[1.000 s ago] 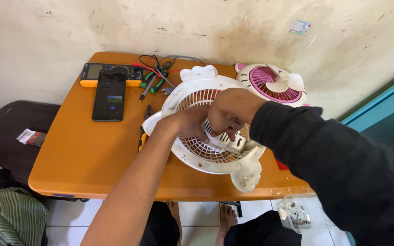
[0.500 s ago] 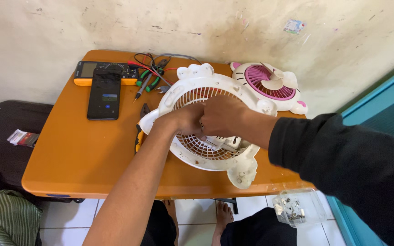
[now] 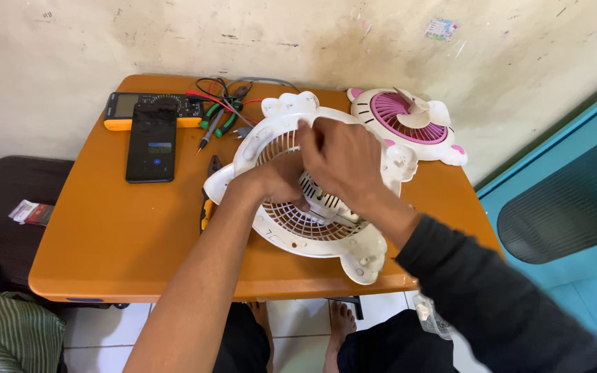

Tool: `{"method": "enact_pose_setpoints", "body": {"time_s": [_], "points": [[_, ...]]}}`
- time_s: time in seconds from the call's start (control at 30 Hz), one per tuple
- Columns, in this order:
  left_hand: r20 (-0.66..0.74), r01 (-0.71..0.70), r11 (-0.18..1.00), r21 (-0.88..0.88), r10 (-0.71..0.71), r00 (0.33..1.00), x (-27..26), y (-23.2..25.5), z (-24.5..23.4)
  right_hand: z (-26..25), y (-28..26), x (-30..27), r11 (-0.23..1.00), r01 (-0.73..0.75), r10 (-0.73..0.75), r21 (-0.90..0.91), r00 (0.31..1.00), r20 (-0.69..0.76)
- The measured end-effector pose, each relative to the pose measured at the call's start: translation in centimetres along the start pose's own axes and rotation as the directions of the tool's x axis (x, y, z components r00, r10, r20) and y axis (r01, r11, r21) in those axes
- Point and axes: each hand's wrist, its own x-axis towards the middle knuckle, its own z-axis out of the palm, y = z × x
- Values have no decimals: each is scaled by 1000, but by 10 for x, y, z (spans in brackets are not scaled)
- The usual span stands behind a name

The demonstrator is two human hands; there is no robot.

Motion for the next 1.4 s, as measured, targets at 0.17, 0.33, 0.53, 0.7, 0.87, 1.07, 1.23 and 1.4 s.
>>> {"method": "enact_pose_setpoints", "body": {"time_s": [0.17,0.33,0.53,0.7,0.87,1.07,1.23,1.4], "points": [[-6,-145,989,-33,145,989,2,-1,-1,38,9,-16,535,-30,305,844,939,-160],[25,-135,991,-15,135,991,3,-6,1,55,4,-17,434,-147,396,889,917,-42],[13,-55,997,-53,56,998,2,-10,1,26,31,-2,166,-377,-176,911,898,403],[89,176,984,-2,-175,981,7,-6,0,39,53,10,-110,-572,-474,813,749,463],[36,-15,993,-115,19,999,7,-8,8,40,52,-7,147,-353,-108,924,923,370],[14,35,995,-96,-34,999,1,-1,7,26,30,-30,428,-286,89,858,957,275],[22,-12,999,-43,13,1000,0,6,2,38,31,-31,226,-335,278,915,922,269],[67,107,987,-116,-100,993,1,5,2,27,54,-14,46,-430,-155,901,888,432]]}}
